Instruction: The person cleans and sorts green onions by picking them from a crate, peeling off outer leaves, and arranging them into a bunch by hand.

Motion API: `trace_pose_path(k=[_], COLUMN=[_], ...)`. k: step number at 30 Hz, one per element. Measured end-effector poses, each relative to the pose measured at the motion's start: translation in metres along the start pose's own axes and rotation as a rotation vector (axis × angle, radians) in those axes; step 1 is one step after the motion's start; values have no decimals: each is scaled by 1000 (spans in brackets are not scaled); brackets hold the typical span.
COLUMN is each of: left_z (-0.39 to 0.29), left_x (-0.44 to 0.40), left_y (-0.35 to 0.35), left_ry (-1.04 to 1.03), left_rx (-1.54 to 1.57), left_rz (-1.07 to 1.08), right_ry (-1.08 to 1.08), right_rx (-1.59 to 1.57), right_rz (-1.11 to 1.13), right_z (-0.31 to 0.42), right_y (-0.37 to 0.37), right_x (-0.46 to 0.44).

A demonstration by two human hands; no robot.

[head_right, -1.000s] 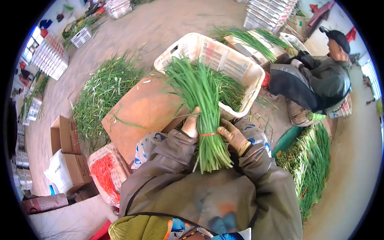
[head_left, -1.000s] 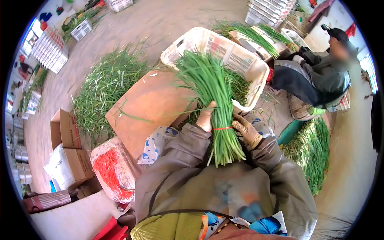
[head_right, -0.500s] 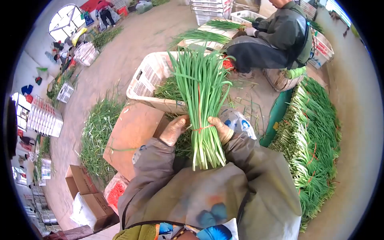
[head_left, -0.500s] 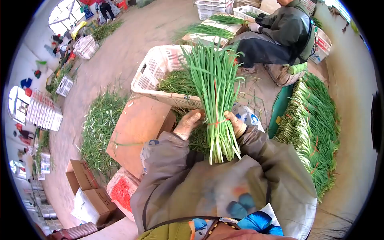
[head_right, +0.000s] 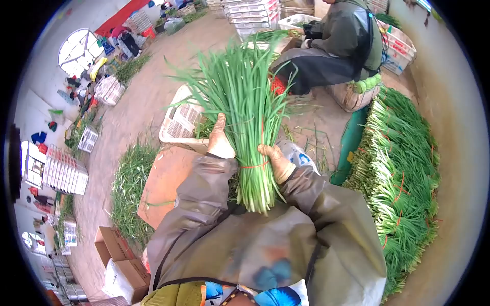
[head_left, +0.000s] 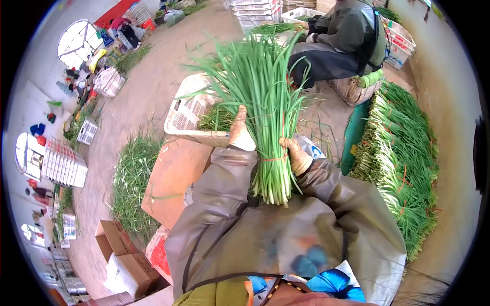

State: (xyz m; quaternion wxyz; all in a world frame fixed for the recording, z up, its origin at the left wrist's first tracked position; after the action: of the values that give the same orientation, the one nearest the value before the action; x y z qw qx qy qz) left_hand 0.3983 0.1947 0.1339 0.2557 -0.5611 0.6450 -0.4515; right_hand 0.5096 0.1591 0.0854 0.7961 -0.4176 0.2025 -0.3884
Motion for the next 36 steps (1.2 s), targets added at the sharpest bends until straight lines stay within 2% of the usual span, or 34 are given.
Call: trace_pose_path(k=[1,3,5,7,9,10,11,12,13,14,16,17,18,19,21,22,23,24,25,26,27,28,29,30,31,32,33,34,35,36], left_z=[1,2,11,9,5,11,18,19,0,-46,-105,-115,-169,-214,-242,-242,-236,-232,-230,-242,-230,-222,-213,-181,-178,-155,-130,-103,-84,-65], left_x=[1,-10,-14,-10,-19,-15,-11,-18,-25,-52,-64,-51,-56,-48,-2,18,40,57,76,85,96,95,106,110,104,104,103,101,102,95], left_y=[-7,-1,-3,-20,-14,-36,-59,-58,-50,2,30,12,57,105,124,132,141,154,174,217,234,252,267,248,288,288,285,280,258,228], left_ry=[59,48,226,132,159,129,97,-19,-158,-131,-66,-17,-203,-388,-472,-497,-521,-536,-555,-476,-516,-318,-118,-275,2,-54,-109,-164,-314,-202], left_rx=[25,-31,-3,-185,-358,-403,-445,-556,-664,-632,-580,-556,-353,-139,-306,-295,-281,-240,-197,-249,-172,-385,-581,-485,-443,-391,-340,-290,-376,-118], left_rz=[11,8,14,-42,-106,-67,-29,-65,-105,-133,1,166,-120,-403,-497,-624,-755,-770,-784,-768,-798,-732,-671,-728,-416,-413,-407,-399,-492,-537], right_ry=[-82,-74,-103,-133,-218,-208,-107,-105,-92,-85,-25,34,33,168,399,581,625,761,869,892,1024,1226,1164,1136,1100,1075,1043,873,777,680], right_rx=[-136,-166,-188,-251,-340,-351,-309,-308,-350,-360,-373,-380,-342,-312,-93,-77,-109,-225,-26,-69,39,205,159,71,95,154,202,214,288,425], right_rz=[4,54,-75,-80,-127,-116,-162,-200,-175,-154,-142,-160,-225,-269,-384,-528,-373,-287,-403,-569,-676,-902,-992,-1083,-946,-992,-1139,-1160,-1248,-1338], right_z=[-5,0,-2,-3,-7,-12,-6,11,0,0,19,45,61,83,154,196,228,253,276,292,307,332,338,334,332,321,304,297,283,273], right_y=[7,0,16,24,25,33,30,9,18,28,24,24,46,68,106,106,100,149,133,161,157,236,265,262,265,293,305,399,420,431], right_x=[0,4,12,15,24,20,27,42,32,26,35,46,47,51,83,116,138,146,178,200,225,261,283,295,295,304,309,340,346,350])
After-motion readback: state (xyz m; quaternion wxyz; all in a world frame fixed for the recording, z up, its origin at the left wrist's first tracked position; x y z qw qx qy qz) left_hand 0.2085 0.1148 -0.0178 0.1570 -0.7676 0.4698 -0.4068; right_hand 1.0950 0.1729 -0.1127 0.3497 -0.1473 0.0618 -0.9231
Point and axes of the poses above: each hand's wrist, its own x-axis away from the middle knuckle, its own y-axis out of the back of the hand, z = x × y, the point moved 6 cm from there along -x, towards the middle knuckle, and after that the axes turned 9 degrees about y, right-handed, at the moved point
